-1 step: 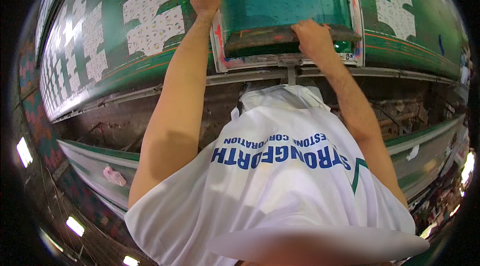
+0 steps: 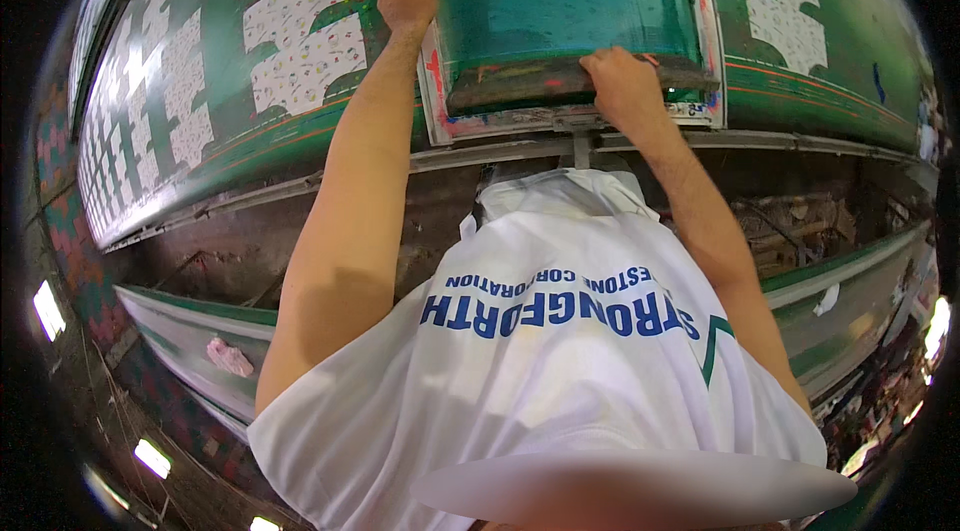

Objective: The person uses a squeegee to spread green ink evenly across a screen printing frame. They repeatedly pull the squeegee across the screen, then lift and reposition the frame to continue the process.

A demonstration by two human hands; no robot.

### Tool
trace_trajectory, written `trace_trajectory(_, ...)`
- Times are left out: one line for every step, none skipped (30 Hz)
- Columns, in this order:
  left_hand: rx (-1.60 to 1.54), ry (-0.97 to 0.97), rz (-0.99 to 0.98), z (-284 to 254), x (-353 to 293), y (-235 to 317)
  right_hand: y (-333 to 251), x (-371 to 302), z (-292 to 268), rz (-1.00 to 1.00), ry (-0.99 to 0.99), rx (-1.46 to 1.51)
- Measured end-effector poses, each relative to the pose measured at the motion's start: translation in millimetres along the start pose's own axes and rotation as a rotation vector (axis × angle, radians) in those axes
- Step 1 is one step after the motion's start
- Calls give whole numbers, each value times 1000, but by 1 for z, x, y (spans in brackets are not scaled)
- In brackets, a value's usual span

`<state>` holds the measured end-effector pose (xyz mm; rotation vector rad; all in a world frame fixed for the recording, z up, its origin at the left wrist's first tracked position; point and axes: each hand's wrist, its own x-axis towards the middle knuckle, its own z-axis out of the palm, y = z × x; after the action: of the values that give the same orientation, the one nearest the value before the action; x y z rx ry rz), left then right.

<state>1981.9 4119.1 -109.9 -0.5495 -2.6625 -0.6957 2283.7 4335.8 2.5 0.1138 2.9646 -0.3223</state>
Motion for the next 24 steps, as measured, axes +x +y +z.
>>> trace_trajectory(10, 27, 19, -1, -1, 0, -5, -11, 4, 8, 55, 74)
trace_trajectory(14, -8, -5, -2, -2, -1, -8, -18, 8, -14, 144, 70)
trace_trajectory(12, -8, -2, -3, -2, 0, -11, -23, 10, -25, 205, 73)
trace_trajectory(6, 1, 9, -4, -1, 1, -12, -25, 10, -42, 307, 77)
trace_trajectory(14, -12, -5, -4, -1, 1, -12, -22, 9, -46, 245, 68)
trace_trajectory(15, -21, -12, -5, 1, 2, -9, -17, 6, -54, 218, 59)
trace_trajectory(15, -29, -22, -3, 2, 2, -6, -14, 2, -64, 190, 47)
trace_trajectory(16, -16, -9, -3, 2, 3, -4, -11, -2, -37, 118, 38)
trace_trajectory(11, -1, 7, 0, 7, 3, -2, -5, -7, -7, 49, 24)
trace_trajectory(12, 14, 23, 1, 7, 2, -1, -5, -10, 15, -31, 21)
trace_trajectory(13, 7, 16, 2, 8, 2, -1, -6, -12, 23, -30, 7)
trace_trajectory(11, 8, 16, 3, 9, 1, -2, -8, -13, 29, -30, -6)
trace_trajectory(13, 5, 8, 4, 9, 1, -3, -12, -13, 5, 21, -5)
trace_trajectory(25, 5, 19, 4, 9, 0, -4, -16, -10, -3, 15, 3)
trace_trajectory(39, 4, 26, 4, 9, 0, -7, -20, -6, -39, 65, 24)
trace_trajectory(59, 7, 32, 4, 8, 0, -8, -23, -2, -52, 72, 37)
trace_trajectory(79, 6, 41, 3, 8, 0, -10, -28, 3, -79, 162, 45)
trace_trajectory(104, 7, 49, 2, 9, 0, -10, -30, 8, -86, 192, 43)
trace_trajectory(127, 6, 68, 1, 8, 1, -11, -34, 12, -87, 218, 44)
trace_trajectory(129, -18, 51, 0, 9, 3, -10, -39, 16, -89, 255, 44)
trace_trajectory(128, -33, 42, -2, 10, 4, -8, -42, 19, -93, 200, 49)
trace_trajectory(129, -49, 34, -3, 10, 6, -7, -46, 22, -114, 200, 65)
trace_trajectory(127, -63, 17, -4, 10, 8, -5, -50, 23, -142, 221, 81)
trace_trajectory(128, -76, 0, -6, 10, 9, -4, -54, 23, -174, 243, 99)
